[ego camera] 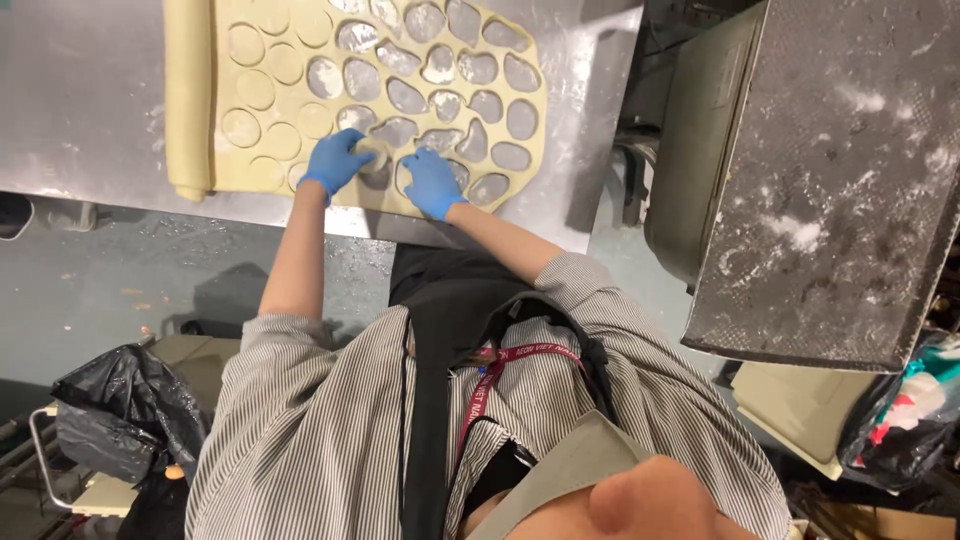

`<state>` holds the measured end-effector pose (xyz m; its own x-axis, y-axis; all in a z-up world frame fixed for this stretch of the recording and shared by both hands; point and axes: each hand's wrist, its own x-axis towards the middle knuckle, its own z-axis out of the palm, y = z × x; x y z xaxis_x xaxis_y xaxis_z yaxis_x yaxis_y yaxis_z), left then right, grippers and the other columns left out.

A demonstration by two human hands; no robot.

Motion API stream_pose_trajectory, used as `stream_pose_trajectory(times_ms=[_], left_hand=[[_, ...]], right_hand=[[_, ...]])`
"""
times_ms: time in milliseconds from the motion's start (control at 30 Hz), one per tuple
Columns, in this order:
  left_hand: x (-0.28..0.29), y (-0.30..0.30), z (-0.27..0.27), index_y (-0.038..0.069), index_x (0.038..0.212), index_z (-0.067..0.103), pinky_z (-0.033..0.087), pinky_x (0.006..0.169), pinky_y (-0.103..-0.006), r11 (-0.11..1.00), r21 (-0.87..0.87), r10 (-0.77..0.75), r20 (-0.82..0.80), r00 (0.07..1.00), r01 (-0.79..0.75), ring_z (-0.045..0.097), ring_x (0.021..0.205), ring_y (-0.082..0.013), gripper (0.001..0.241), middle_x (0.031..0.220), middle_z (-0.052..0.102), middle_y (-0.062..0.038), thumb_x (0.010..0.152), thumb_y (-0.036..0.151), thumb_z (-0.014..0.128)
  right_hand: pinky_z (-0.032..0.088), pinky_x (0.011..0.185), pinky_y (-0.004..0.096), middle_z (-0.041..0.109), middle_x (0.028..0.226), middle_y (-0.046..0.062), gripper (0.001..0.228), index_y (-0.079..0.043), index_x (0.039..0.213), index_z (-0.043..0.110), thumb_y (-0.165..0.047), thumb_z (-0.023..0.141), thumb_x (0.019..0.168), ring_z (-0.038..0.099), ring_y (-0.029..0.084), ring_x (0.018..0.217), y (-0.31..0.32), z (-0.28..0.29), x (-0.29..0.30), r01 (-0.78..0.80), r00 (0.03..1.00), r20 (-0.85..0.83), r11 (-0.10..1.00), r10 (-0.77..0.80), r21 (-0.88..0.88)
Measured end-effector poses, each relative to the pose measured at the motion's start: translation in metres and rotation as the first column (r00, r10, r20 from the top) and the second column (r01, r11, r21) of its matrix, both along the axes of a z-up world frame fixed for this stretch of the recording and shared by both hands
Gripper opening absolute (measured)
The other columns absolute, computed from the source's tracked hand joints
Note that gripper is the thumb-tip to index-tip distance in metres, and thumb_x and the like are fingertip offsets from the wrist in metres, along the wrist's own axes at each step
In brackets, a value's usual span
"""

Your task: Cutting circular shapes from a rolled-out sheet of dough and arranging them onto a baking tray in a professional kitchen.

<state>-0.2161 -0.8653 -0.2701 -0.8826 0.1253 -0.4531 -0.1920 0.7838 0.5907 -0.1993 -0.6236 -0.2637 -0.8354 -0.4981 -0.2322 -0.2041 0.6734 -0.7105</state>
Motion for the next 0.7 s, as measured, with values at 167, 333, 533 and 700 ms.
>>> stream_pose_trajectory(times_ms=[167,333,533,700], left_hand=[[0.020,-0.005,-0.021,0.005,0.122,0.069,0.055,0.079,-0.0385,0.908,0.258,0.339,0.017,0.941,-0.331,0.070,0.090,-0.0266,0.041,0.102,0.074,-0.014,0.090,0.031,0.077],[0.021,-0.015,-0.056,0.002,0.123,0.067,0.058,0.078,-0.0302,0.320,0.691,0.585,0.394,0.709,-0.648,0.069,0.097,-0.0156,0.034,0.110,0.072,-0.006,0.096,0.021,0.072],[-0.026,-0.012,-0.076,0.008,0.118,0.066,0.054,0.103,-0.0459,-0.428,0.740,0.371,0.668,0.645,-0.519,0.066,0.113,-0.0228,0.020,0.119,0.071,-0.007,0.100,0.018,0.066],[-0.065,0.033,-0.048,0.005,0.129,0.065,0.048,0.113,-0.0441,-0.388,0.821,0.376,0.556,0.741,-0.420,0.066,0.120,-0.0238,0.029,0.128,0.068,-0.008,0.104,0.019,0.063]], right_hand=[[0.048,0.096,0.050,0.061,0.116,0.022,0.044,-0.005,0.114,0.068,-0.017,0.074,0.072,0.057,0.042,0.112,-0.006,-0.041,-0.003,0.003,0.999,-0.050,0.999,-0.001,0.046],[0.052,0.091,0.050,0.069,0.105,0.018,0.033,-0.008,0.102,0.074,-0.020,0.075,0.072,0.064,0.040,0.104,-0.009,-0.037,-0.013,-0.098,0.994,-0.033,0.987,0.103,0.127],[0.053,0.087,0.042,0.075,0.105,0.012,0.038,-0.016,0.110,0.077,-0.034,0.078,0.076,0.070,0.031,0.099,0.043,0.080,-0.055,-0.520,0.807,0.321,0.854,0.496,-0.013],[0.055,0.100,0.031,0.071,0.119,0.003,0.042,-0.006,0.128,0.068,-0.025,0.078,0.091,0.066,0.012,0.110,0.195,0.230,-0.165,0.172,0.922,0.386,0.876,0.017,-0.450]])
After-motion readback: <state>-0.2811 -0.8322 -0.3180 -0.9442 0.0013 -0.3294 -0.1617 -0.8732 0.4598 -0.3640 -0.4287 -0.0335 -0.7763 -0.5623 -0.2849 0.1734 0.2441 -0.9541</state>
